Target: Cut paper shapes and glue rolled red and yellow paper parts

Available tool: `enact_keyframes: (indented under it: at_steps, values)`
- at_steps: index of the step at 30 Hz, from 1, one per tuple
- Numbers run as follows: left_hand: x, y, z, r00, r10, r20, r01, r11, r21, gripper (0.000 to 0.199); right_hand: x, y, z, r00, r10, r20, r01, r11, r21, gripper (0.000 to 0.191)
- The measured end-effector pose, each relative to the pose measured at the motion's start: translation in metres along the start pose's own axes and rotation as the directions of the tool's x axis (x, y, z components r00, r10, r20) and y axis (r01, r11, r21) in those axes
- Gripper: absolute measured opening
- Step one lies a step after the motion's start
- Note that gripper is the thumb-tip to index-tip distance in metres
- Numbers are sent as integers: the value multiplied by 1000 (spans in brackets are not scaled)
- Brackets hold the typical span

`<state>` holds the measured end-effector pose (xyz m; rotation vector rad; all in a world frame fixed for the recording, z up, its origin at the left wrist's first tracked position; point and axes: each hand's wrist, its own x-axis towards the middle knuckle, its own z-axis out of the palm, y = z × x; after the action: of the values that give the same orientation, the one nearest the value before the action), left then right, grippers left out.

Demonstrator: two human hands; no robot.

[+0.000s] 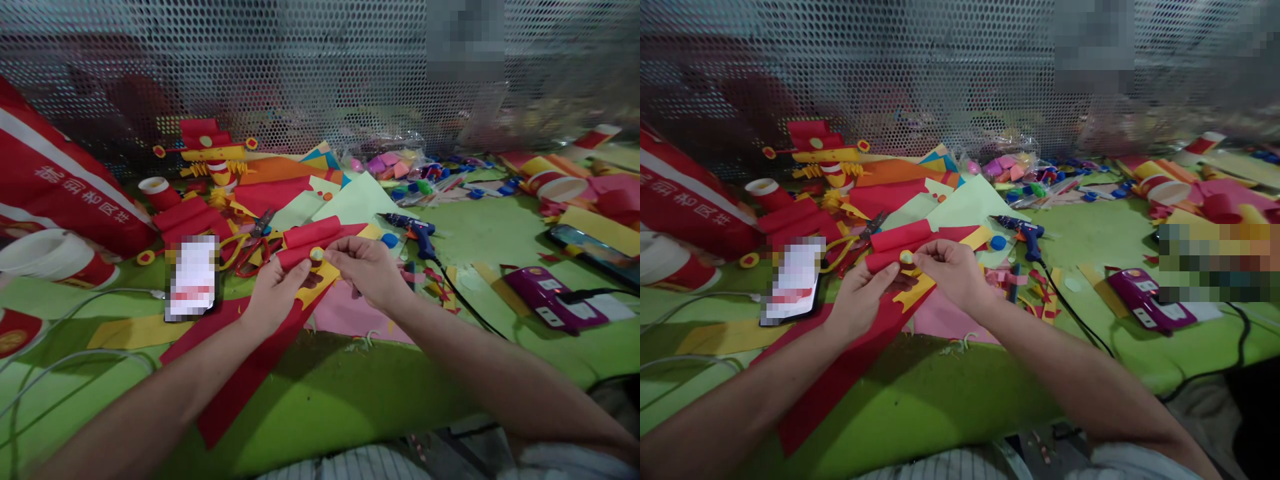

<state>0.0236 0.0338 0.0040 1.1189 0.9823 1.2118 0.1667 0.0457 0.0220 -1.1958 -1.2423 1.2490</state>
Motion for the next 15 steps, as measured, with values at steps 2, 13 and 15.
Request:
enact_keyframes:
  at_steps: [2,13,15]
  values:
    - [-1,1,1,1000,10,-6,-10,1000,20,12,-1,-2,1,1000,-3,-3,3,1000,-20,12]
    - [0,1,2,994,65,-88,-57,994,90,9,-4,2,4,1000,-25,7,25,999,-37,15]
    - [0,1,2,993,70,-98,-59,992,110,7,-5,4,5,1000,-23,3,23,999,-22,16]
